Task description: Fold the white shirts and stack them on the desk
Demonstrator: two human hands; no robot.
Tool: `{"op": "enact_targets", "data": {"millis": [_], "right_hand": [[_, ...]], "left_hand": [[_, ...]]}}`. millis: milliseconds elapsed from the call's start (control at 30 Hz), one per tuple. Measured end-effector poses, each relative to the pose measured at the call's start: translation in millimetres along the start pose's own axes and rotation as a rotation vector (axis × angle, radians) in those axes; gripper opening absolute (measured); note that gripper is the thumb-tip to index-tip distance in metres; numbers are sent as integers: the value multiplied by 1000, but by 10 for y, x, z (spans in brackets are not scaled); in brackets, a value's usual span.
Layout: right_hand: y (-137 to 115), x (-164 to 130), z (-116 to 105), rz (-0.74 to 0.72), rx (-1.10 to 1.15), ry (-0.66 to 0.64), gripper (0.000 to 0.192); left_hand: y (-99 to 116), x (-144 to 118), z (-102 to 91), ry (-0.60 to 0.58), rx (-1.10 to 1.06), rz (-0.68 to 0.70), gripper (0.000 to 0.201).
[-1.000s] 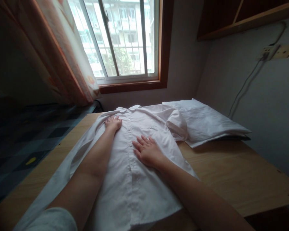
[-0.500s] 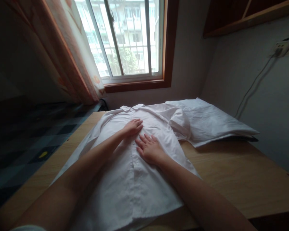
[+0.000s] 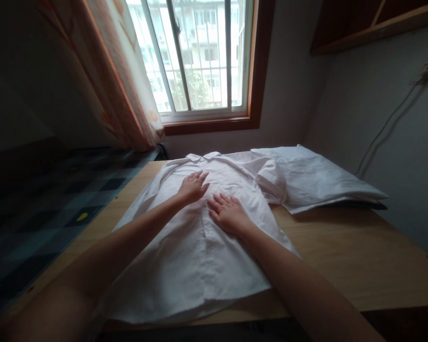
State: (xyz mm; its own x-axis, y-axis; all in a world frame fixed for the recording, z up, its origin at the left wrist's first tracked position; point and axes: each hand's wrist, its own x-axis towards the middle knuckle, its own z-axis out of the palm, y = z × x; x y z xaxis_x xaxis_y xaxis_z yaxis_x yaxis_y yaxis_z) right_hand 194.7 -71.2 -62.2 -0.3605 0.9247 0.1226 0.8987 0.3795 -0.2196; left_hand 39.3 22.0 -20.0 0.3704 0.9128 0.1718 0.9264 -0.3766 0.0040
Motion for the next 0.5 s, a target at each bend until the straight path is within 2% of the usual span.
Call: {"op": "enact_targets", "data": {"millis": [133, 233, 500], "right_hand": [[6, 1, 2, 4, 7, -5, 51], [20, 11, 14, -11, 7, -9, 52], [56, 33, 8, -37, -6, -12, 52]], "left_hand": [[-108, -593, 39, -137, -17, 5, 59], [-161, -858, 128, -161, -23, 21, 59], [-182, -861, 141, -147, -54, 49, 59]]}}
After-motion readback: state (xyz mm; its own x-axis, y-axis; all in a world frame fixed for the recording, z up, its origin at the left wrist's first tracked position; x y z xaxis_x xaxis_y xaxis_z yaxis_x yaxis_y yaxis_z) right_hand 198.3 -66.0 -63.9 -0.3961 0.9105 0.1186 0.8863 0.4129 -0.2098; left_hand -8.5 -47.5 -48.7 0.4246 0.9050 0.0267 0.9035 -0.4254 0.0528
